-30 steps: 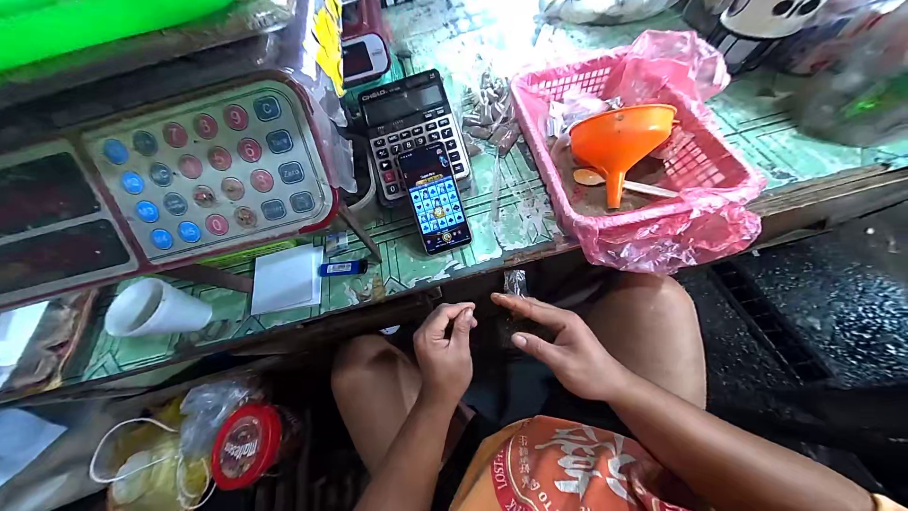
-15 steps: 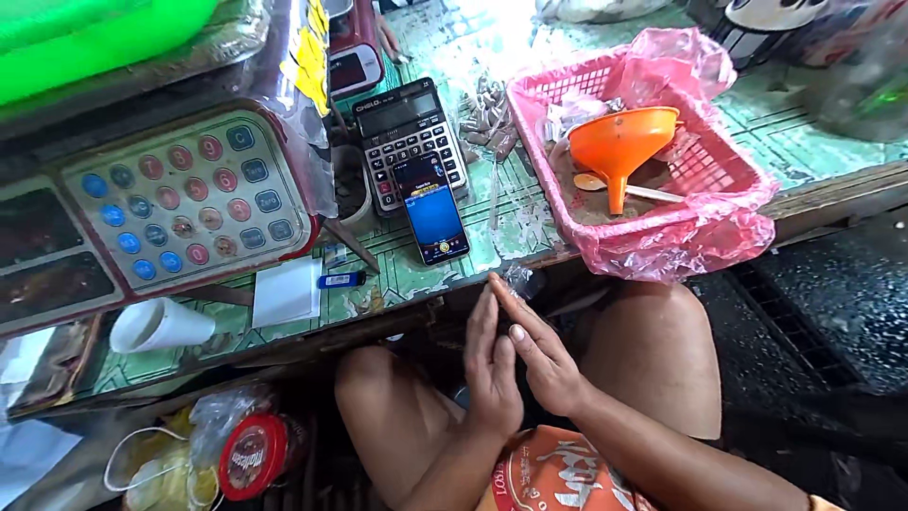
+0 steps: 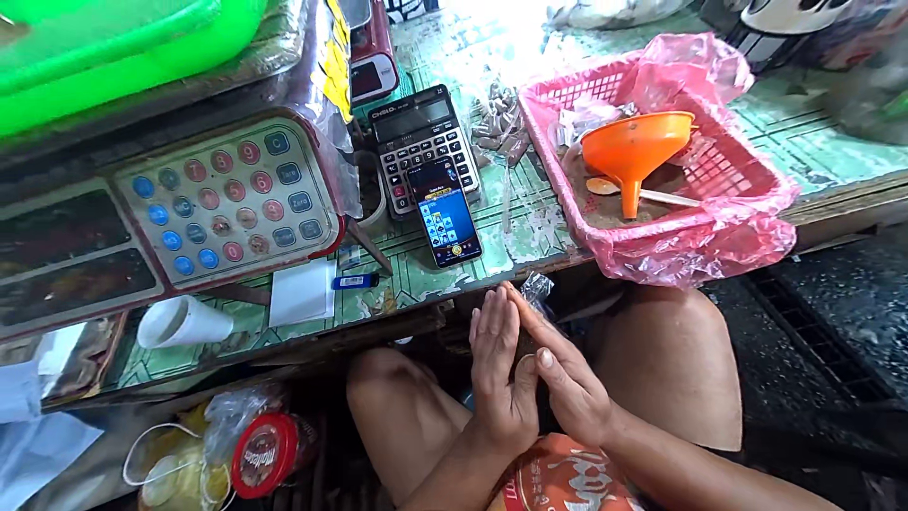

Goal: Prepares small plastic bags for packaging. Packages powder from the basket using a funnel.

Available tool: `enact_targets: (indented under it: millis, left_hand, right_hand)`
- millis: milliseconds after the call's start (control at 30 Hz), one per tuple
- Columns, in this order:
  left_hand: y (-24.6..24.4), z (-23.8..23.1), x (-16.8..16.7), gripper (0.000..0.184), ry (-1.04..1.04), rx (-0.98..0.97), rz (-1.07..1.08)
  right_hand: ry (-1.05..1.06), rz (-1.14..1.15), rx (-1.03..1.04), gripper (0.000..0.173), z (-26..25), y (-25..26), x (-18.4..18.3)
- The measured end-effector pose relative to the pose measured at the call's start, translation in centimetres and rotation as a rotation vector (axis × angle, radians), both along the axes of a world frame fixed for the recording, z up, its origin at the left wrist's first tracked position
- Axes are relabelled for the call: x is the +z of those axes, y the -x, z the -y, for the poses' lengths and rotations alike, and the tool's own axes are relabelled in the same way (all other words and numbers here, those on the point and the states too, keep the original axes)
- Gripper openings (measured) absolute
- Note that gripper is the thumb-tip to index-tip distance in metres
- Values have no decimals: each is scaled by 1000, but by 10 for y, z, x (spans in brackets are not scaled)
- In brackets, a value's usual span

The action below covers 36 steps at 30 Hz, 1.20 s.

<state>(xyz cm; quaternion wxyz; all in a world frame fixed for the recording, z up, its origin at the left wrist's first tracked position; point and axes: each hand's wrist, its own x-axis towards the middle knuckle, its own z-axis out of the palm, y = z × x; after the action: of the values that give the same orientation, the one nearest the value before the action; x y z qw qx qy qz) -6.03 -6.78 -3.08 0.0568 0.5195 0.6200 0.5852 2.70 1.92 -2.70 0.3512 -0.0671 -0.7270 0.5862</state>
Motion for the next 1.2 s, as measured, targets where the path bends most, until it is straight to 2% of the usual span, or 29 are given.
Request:
enact_targets:
  millis: [67,133,200,267,367,433,500,600,833,900,967,1033,1100,1167,1200]
  left_hand:
    - [11,7,-13,33,-56,13,74]
    - [25,11,-18,16,-74,55,159]
    - [41,14,-19,10,-74,80,238]
    - [50,13,-21,11,-88,64,288]
    - [51,8,-23,23,-70,19,304]
    - [52,5,-20,22,-62,6,336]
    - [57,2,-16,13,-42,-68,397]
    - [59,-3,-10,24,17,-150,520]
    - [64,-26,5,46,423,-391,722]
    - [64,-32,2,36,419,-499,774]
    - [63,-33,0,15,344,-516,799]
    - [63,-31,-2,6,281,-492,801]
    - [63,-29,-5,7,241,-450,755]
    - [63,-27,-8,14,231,-379,577]
    - [63,-26,-10,17,234,-328,450]
  right_hand:
    - [-6,53,-27,64,-16,-8,-10]
    - [-42,104,-50,44,-28,-18,-14]
    - [-89,144,-32,26,-36,-25,-17]
    - [-99,168,0,19,-41,-30,-18]
    - [-57,190,56,20,-46,-33,-15]
    - [-17,182,90,20,-48,-32,-11]
    - [13,167,114,19,-50,-29,-8]
    - [51,145,140,17,-49,-29,-6]
    - [58,134,242,15,-49,-30,-6]
    - [54,142,269,14,-51,-32,-5]
    - [46,150,270,14,-51,-34,-5]
    - [47,170,245,15,-51,-38,-6]
    - [58,208,205,25,-53,-40,-8]
    - [77,262,145,38,-54,-40,-11]
    - [93,284,113,38,-55,-38,-13]
